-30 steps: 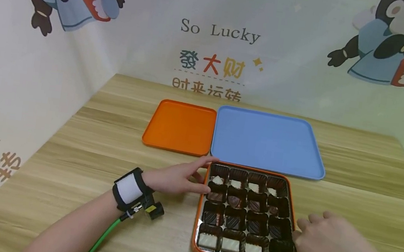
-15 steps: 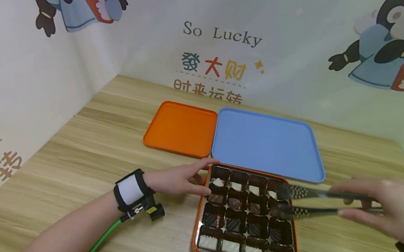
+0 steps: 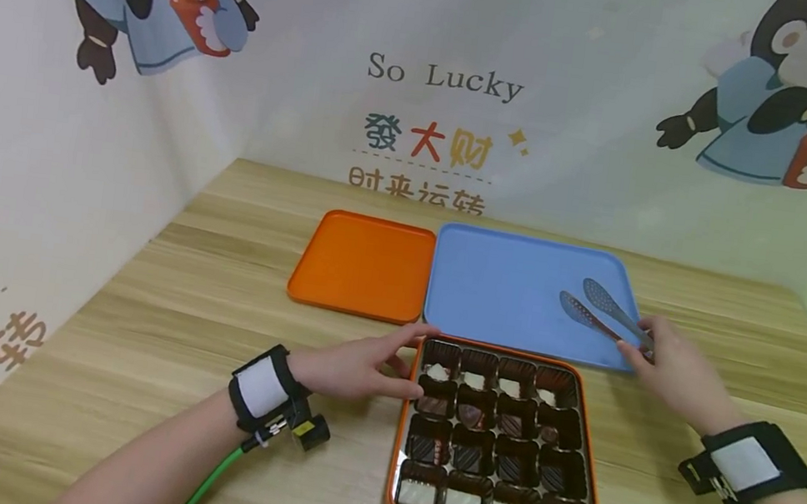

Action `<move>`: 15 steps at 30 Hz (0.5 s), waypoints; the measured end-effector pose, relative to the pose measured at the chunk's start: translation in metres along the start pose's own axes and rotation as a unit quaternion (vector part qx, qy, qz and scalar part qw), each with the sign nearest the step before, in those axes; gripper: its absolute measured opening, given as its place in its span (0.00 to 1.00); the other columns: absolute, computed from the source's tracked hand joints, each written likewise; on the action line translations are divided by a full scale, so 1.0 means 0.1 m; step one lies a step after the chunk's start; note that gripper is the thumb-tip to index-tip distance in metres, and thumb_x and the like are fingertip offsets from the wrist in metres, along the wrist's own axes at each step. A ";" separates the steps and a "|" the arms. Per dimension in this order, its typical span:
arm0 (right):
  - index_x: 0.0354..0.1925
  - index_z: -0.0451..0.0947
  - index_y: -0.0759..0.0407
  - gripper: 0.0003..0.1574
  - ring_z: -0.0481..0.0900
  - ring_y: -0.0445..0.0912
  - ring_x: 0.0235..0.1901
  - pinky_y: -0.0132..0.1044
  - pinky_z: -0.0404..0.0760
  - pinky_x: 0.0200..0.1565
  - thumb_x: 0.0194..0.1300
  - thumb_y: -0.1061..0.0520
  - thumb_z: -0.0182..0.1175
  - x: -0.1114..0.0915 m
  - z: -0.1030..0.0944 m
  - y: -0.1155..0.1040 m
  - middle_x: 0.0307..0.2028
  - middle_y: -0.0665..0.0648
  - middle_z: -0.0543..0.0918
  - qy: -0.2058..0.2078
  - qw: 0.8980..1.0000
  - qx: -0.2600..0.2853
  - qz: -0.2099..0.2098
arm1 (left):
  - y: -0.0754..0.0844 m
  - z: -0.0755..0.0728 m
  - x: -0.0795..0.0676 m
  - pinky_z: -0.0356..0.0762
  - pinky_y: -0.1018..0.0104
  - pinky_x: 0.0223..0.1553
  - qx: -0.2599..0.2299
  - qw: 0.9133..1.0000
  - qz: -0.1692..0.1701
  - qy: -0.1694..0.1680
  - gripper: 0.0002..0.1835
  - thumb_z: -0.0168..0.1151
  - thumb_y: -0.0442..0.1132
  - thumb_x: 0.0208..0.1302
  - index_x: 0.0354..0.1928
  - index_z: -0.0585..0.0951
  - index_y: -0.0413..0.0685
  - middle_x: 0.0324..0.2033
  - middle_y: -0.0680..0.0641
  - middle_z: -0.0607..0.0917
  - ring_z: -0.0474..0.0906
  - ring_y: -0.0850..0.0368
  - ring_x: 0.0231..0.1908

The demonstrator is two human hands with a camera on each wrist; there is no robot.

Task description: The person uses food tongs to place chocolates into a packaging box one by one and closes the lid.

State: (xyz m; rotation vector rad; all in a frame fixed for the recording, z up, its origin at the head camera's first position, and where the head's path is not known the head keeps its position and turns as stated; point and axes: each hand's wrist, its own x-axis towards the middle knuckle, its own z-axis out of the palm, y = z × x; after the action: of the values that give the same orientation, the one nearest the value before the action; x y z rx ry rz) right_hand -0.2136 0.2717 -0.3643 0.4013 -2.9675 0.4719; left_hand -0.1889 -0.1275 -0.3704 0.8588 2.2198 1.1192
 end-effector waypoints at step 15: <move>0.47 0.68 0.70 0.34 0.66 0.45 0.19 0.38 0.61 0.17 0.60 0.41 0.55 0.05 0.10 0.04 0.20 0.52 0.69 -0.018 0.997 -0.074 0.009 | -0.02 0.01 0.03 0.72 0.65 0.41 -0.001 1.000 0.004 -0.002 0.39 0.56 0.53 0.60 0.69 0.47 0.65 0.66 0.45 0.55 0.72 0.62 0.47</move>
State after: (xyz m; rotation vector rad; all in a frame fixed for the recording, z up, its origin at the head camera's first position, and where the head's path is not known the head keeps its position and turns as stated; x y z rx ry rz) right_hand -0.2206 0.2714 -0.3743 0.3700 -3.0169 0.2464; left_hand -0.1910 -0.1260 -0.3727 0.8685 2.2144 1.1224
